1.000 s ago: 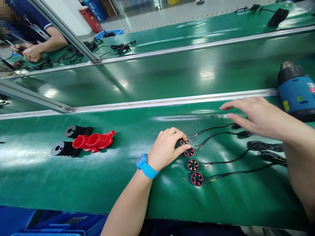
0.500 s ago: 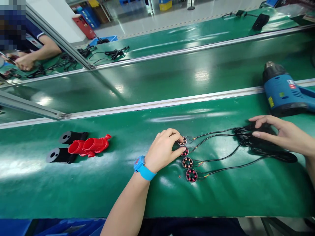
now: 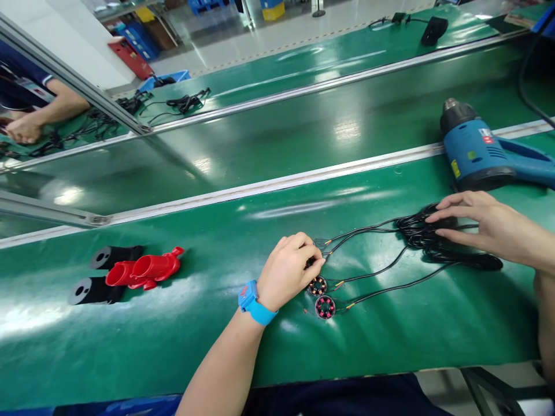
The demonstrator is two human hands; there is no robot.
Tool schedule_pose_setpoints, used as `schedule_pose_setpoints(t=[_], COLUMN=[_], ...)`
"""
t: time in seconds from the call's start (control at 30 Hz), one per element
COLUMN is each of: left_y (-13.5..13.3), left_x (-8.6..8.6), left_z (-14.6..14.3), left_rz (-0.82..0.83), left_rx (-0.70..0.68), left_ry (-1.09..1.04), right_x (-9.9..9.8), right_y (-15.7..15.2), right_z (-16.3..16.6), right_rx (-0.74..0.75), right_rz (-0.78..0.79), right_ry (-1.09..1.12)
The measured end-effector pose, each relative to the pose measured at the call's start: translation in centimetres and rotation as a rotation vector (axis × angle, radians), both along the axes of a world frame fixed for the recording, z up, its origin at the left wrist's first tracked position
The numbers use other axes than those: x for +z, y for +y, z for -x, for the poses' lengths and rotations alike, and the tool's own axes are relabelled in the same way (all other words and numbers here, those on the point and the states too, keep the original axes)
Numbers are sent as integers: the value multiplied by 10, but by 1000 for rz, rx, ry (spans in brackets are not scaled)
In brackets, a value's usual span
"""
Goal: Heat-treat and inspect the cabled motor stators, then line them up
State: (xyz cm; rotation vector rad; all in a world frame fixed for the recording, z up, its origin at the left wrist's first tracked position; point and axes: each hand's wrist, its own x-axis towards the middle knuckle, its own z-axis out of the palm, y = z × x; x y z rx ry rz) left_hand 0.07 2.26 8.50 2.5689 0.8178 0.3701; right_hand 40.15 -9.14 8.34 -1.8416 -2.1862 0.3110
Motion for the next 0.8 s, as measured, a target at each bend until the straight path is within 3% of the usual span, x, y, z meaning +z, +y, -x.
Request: schedule_pose_setpoints(t=[0.17,0.4,0.63,0.8], left_y=[2,-6,-3,0], left_x=[0,-4,3,6], left_z=[3,-5,0,5], left_rz=[56,-112,7,58], left_rx=[23,52,53,46], left_ry=[-38,11,-32,-6], right_x=[3,10,6,-1], right_y=[1,-3,-8,-16], right_z=[10,11,3,-25], right_rx=[-38,-84,-111,-245], right_rz=[28,34,-64,178], right_ry=[8,-28,-184,-101])
